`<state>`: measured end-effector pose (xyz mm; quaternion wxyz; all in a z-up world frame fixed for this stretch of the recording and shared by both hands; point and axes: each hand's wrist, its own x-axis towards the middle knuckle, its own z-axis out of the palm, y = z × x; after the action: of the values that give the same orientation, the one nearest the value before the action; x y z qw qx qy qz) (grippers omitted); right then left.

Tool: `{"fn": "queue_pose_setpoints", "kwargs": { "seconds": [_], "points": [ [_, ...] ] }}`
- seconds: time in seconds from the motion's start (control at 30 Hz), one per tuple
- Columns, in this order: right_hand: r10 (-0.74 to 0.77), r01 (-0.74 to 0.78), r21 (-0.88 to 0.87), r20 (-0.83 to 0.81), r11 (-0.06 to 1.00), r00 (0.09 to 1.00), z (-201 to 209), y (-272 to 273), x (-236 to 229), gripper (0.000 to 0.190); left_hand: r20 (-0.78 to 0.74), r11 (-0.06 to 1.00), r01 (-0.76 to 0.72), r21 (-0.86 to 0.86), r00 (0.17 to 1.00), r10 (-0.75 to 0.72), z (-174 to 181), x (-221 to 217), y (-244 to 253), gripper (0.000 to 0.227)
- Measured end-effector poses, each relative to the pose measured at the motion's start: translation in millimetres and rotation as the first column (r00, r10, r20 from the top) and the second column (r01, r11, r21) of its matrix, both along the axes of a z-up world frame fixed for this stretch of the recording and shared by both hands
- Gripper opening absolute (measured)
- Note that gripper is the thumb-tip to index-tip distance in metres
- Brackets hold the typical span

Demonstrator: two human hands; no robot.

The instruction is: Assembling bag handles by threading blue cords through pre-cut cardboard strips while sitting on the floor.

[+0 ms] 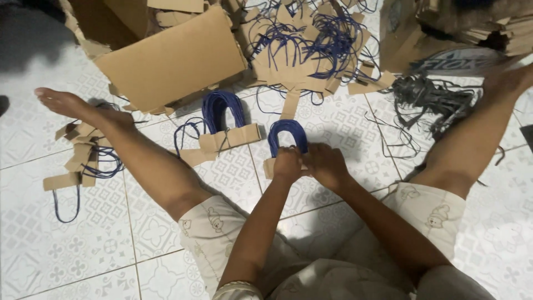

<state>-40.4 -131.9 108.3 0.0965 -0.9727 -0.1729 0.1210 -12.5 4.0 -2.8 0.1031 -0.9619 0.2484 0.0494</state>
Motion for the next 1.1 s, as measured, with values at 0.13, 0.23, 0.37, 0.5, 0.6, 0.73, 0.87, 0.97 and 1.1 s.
{"fn": "queue_pose_setpoints", "kwargs": {
  "seconds": [0.13,0.23,0.37,0.5,0.6,0.73,0.87,0.97,1.1],
  "points": [
    [-0.081,0.078,0.098,0.028,0.992,0.996,-53,1,9,0.092,0.006,0.999,0.017,-0.036,1.0,-0.016,-10,1,0,0.089],
    [-0.313,0.322,0.226,-0.076,0.919,0.947,-74,4,8,0.055,0.051,0.997,-0.004,-0.076,0.999,0.007,-10,4,-1,0.081],
    [-0.266,0.1,0.454,0.32,0.886,0.909,-82,0,3,0.032,0.017,0.998,0.024,-0.059,1.0,-0.023,3,-1,5,0.085],
    [-0.269,0.065,0.559,0.29,0.826,0.918,-83,-1,6,0.04,0.055,0.999,0.018,-0.051,0.998,-0.015,-10,1,2,0.085],
    [-0.32,0.238,0.567,0.048,0.789,0.946,-128,-14,18,0.045,0.071,0.999,-0.021,-0.041,0.997,0.024,3,-4,0,0.08],
    [-0.332,0.526,0.639,-0.409,0.561,0.85,-106,-33,15,0.049,0.033,1.0,-0.004,0.03,0.999,0.003,9,-5,-4,0.082],
    [-0.323,0.638,0.745,-0.565,0.196,0.759,-98,-57,-7,0.051,-0.123,0.994,-0.105,0.016,0.987,0.106,56,-12,-4,0.089],
    [-0.35,0.693,0.712,-0.625,0.11,0.698,-98,-64,-23,0.051,-0.163,0.984,-0.178,0.011,0.971,0.177,84,-15,-1,0.097],
    [-0.32,0.714,0.699,-0.685,-0.034,0.655,-102,-63,-27,0.057,-0.252,0.963,-0.256,-0.089,0.941,0.227,84,-14,1,0.098]
  ]
}}
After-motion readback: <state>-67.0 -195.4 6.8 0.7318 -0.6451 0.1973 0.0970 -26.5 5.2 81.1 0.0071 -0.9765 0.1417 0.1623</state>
